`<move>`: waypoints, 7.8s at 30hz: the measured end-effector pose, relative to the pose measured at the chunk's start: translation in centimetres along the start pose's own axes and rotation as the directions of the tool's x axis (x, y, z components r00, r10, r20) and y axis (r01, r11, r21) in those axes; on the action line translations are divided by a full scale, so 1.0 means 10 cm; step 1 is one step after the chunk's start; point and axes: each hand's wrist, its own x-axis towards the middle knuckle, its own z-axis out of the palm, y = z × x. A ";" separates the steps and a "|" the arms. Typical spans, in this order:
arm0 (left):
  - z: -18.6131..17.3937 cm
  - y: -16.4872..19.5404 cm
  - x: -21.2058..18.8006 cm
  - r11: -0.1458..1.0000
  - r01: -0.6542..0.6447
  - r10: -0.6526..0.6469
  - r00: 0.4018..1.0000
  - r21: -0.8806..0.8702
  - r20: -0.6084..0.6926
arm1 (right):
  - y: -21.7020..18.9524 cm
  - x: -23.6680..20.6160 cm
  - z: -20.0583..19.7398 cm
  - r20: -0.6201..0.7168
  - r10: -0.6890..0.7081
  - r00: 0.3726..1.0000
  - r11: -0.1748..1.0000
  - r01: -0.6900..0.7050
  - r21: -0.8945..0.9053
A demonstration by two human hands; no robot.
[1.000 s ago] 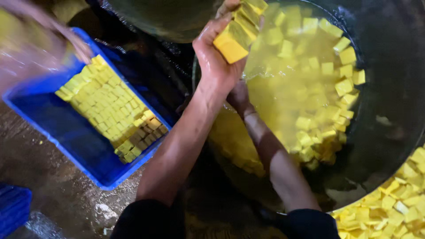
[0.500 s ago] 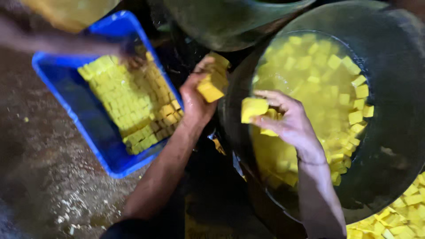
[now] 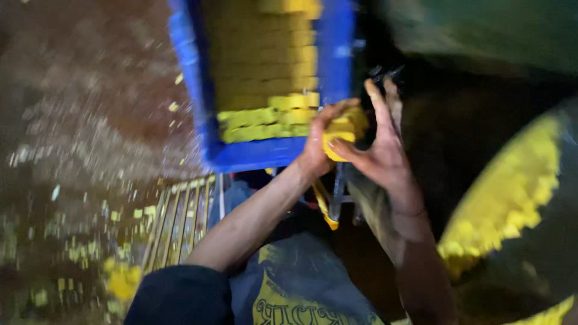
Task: The person repeatedly scoops yellow food cubes from a large metal pot filled with water and places them into a blue plastic bin. The person uses both hands to transfer the cubes, occasionally adjusting their position in the bin.
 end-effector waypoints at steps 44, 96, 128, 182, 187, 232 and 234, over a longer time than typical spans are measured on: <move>1.86 -3.05 0.52 -0.593 -0.788 -0.787 0.611 0.164 0.084 | 1.50 -3.87 -1.11 -0.318 0.778 0.542 0.604 -0.784 0.142; 1.53 -4.48 1.06 0.821 0.432 -0.425 0.899 0.373 -0.104 | 2.72 -3.57 -1.84 -0.609 0.365 0.704 0.889 -0.069 0.452; 2.30 -1.29 0.14 0.997 -0.003 -0.027 0.932 0.082 0.363 | 2.34 -1.86 -1.35 -0.089 0.620 0.780 0.589 -0.387 0.710; -1.22 1.59 -0.36 -0.352 0.648 0.573 0.720 0.676 -0.392 | 0.00 0.66 1.45 0.283 0.372 0.884 0.637 -0.465 0.615; -0.09 0.62 -0.16 -0.328 -0.468 0.535 0.624 0.821 0.570 | -0.39 -0.75 0.18 0.131 0.415 0.900 0.250 -0.251 0.935; 1.07 -4.26 1.10 0.607 0.467 -0.582 0.812 0.643 -0.041 | 2.94 -4.49 -1.68 -0.132 0.899 0.418 0.267 -0.285 0.921; 1.05 -4.37 1.04 0.655 0.387 -0.570 0.817 0.649 0.089 | 2.78 -4.49 -1.67 -0.164 0.869 0.467 0.266 -0.161 0.950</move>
